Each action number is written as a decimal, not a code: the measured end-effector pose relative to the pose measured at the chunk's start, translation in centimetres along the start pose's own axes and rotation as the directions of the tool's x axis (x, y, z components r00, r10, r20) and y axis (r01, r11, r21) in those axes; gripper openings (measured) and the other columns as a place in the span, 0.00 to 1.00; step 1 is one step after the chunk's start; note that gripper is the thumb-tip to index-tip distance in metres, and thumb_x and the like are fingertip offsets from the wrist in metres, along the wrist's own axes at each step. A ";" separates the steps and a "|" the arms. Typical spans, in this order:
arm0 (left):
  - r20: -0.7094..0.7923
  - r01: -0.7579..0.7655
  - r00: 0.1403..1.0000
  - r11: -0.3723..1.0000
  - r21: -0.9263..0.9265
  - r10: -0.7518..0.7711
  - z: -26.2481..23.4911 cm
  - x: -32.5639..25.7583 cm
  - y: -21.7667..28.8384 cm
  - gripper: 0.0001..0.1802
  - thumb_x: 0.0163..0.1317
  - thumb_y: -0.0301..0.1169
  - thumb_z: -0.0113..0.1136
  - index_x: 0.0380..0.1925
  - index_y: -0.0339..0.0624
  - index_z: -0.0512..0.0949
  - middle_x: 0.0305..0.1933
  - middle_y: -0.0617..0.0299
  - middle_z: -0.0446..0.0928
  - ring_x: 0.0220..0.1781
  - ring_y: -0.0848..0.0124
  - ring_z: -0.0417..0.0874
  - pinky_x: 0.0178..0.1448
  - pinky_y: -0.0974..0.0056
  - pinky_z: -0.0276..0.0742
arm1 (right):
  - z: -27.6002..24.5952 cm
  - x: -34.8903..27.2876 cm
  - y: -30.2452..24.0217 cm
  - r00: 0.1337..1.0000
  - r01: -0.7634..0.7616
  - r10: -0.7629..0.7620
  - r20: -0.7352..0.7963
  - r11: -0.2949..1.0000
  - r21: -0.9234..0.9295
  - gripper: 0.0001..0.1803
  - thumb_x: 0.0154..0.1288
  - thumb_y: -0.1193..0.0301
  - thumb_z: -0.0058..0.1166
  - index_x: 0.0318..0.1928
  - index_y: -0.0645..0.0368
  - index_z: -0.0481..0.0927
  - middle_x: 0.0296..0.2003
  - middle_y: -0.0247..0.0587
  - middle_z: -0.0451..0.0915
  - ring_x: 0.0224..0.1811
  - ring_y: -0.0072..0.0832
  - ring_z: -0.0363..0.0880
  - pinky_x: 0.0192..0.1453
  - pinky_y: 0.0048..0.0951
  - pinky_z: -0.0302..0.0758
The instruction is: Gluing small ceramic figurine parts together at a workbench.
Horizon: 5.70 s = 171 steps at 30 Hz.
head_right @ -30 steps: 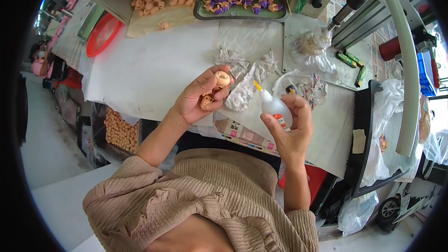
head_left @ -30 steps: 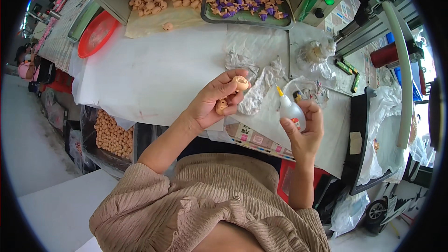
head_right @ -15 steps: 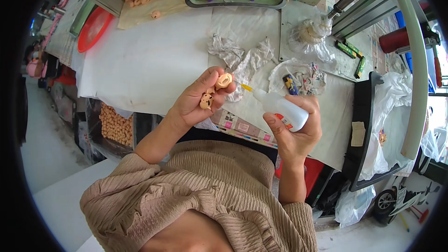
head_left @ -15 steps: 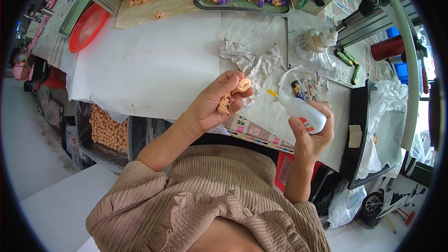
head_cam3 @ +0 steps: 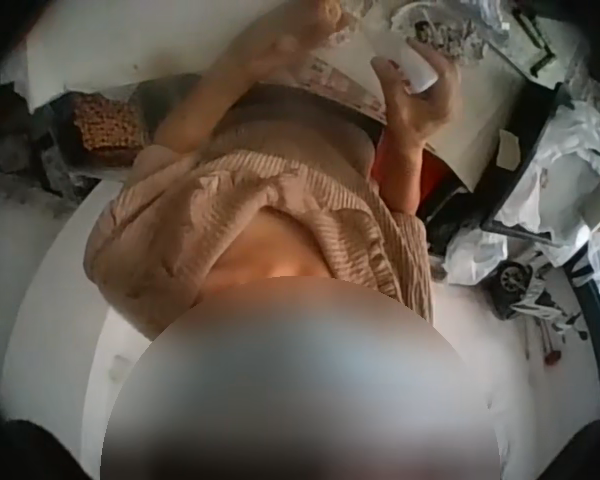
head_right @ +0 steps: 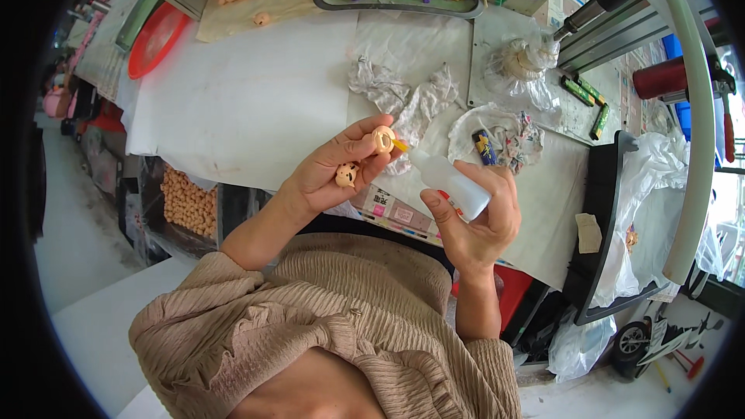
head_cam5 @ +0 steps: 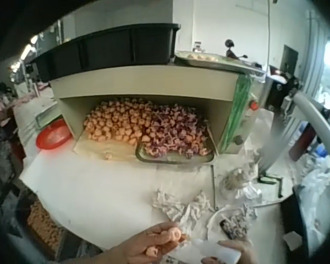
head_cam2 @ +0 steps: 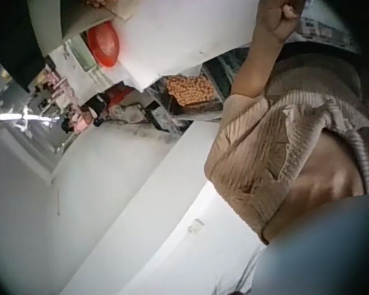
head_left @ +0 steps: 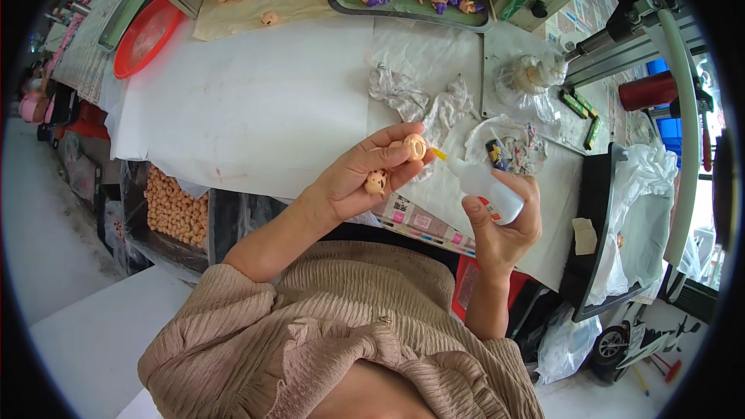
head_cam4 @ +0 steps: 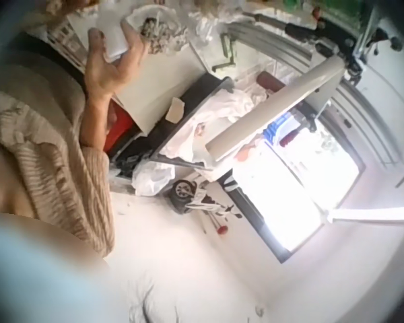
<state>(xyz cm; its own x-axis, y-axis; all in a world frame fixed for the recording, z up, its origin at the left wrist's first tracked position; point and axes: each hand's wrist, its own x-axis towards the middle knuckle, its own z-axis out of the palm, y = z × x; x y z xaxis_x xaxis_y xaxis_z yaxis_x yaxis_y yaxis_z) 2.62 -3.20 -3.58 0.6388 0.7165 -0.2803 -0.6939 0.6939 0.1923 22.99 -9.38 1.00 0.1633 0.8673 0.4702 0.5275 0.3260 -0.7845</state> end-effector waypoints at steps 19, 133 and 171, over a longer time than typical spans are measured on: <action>-0.044 0.044 0.998 0.990 0.135 -0.039 -0.9 0.4 -0.2 0.19 0.62 0.28 0.63 0.53 0.48 0.76 0.43 0.67 0.78 0.43 0.77 0.82 0.30 0.78 0.76 | 0.6 0.1 0.2 0.999 -0.024 0.026 0.028 0.999 -0.046 0.23 0.45 0.66 0.75 0.41 0.62 0.80 0.32 0.39 0.76 0.34 0.28 0.75 0.39 0.27 0.72; 0.074 -0.040 0.997 0.998 0.040 0.037 -1.5 -5.1 6.5 0.24 0.67 0.39 0.57 0.59 0.42 0.69 0.47 0.65 0.76 0.37 0.77 0.76 0.26 0.76 0.66 | 14.1 18.3 -0.9 0.838 0.132 -0.191 0.511 0.980 0.149 0.11 0.59 0.79 0.58 0.44 0.61 0.83 0.45 0.42 0.80 0.41 0.32 0.82 0.45 0.30 0.78; 0.005 -0.052 0.998 0.891 0.450 0.055 4.1 -0.8 1.9 0.14 0.59 0.26 0.66 0.44 0.36 0.77 0.34 0.63 0.78 0.26 0.82 0.74 0.20 0.78 0.62 | -3.2 10.0 -0.9 0.859 0.511 -0.497 0.125 0.813 -0.278 0.15 0.51 0.81 0.64 0.43 0.68 0.82 0.45 0.46 0.84 0.49 0.36 0.82 0.57 0.32 0.74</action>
<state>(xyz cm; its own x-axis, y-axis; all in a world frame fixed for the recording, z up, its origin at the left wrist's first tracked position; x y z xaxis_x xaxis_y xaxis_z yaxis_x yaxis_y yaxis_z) 2.18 -2.18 0.88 0.6011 0.7541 -0.2646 -0.5017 0.6138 0.6095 26.85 -2.16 7.72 -0.2261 0.6297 0.7432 0.7440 0.6041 -0.2854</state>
